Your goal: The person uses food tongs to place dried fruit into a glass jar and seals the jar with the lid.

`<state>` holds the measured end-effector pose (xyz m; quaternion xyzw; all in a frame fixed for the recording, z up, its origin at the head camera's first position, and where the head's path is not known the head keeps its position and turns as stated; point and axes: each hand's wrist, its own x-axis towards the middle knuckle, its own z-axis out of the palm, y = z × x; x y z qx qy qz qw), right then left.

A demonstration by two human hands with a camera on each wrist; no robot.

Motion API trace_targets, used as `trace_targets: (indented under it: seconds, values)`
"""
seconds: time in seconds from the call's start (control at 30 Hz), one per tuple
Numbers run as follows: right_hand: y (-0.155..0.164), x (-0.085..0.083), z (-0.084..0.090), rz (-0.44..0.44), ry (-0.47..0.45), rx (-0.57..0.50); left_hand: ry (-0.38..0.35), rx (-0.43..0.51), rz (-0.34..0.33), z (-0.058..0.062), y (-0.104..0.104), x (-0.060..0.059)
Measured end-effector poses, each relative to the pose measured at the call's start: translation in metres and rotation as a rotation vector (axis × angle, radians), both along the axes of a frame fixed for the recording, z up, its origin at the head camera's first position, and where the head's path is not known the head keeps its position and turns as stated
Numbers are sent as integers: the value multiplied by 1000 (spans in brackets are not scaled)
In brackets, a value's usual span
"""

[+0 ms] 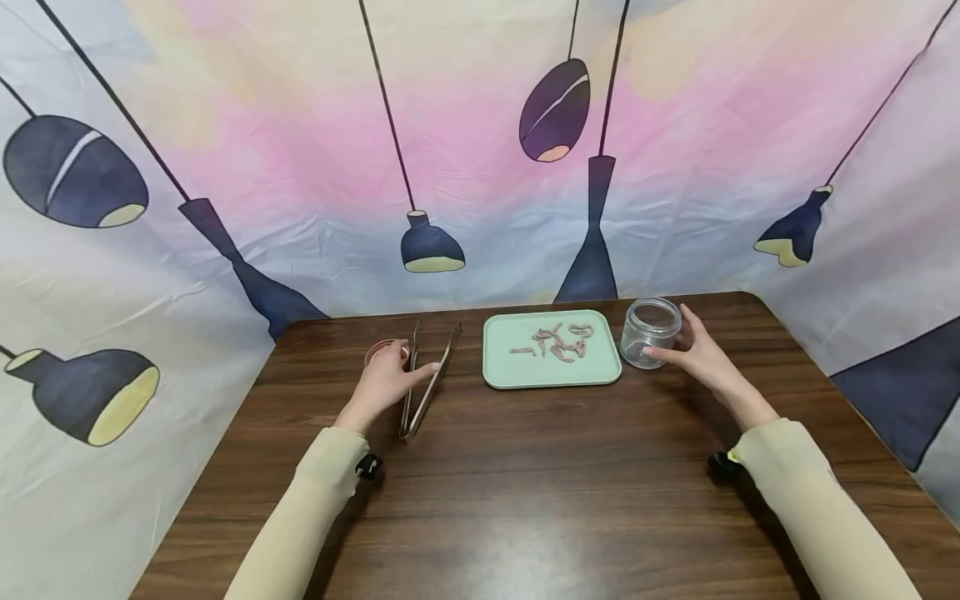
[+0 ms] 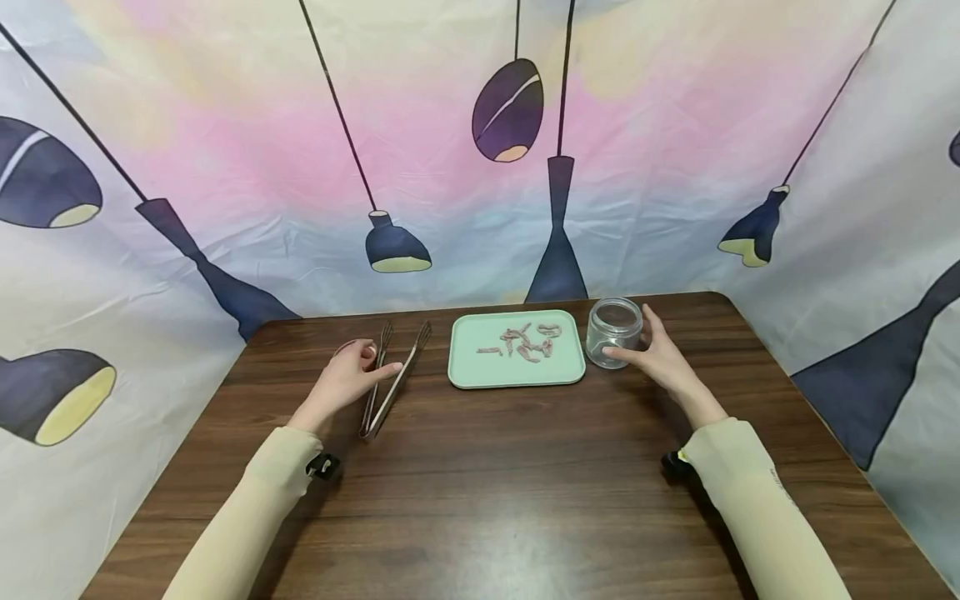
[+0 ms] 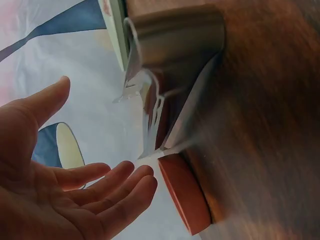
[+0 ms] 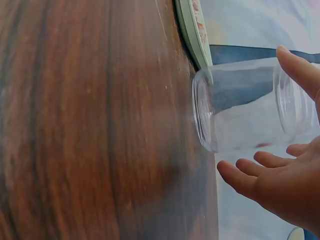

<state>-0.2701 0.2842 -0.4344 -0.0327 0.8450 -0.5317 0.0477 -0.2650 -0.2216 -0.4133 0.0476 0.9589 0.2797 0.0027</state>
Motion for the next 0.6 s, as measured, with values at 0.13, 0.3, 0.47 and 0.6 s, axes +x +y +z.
trace_targets:
  seconds: [0.13, 0.3, 0.47, 0.6]
  values:
    - [-4, -3, -3, -14, -7, -5, -11, -14, -17, -3, 3, -2]
    - [-8, -8, -5, -58, -8, -34, -67, -18, -40, -5, 4, -5]
    - [-8, -11, -5, -65, -8, -40, -109, -37, -42, -6, 5, -7]
    - [-9, -12, -6, -50, 11, -48, -105, -93, -34, -7, 9, -8]
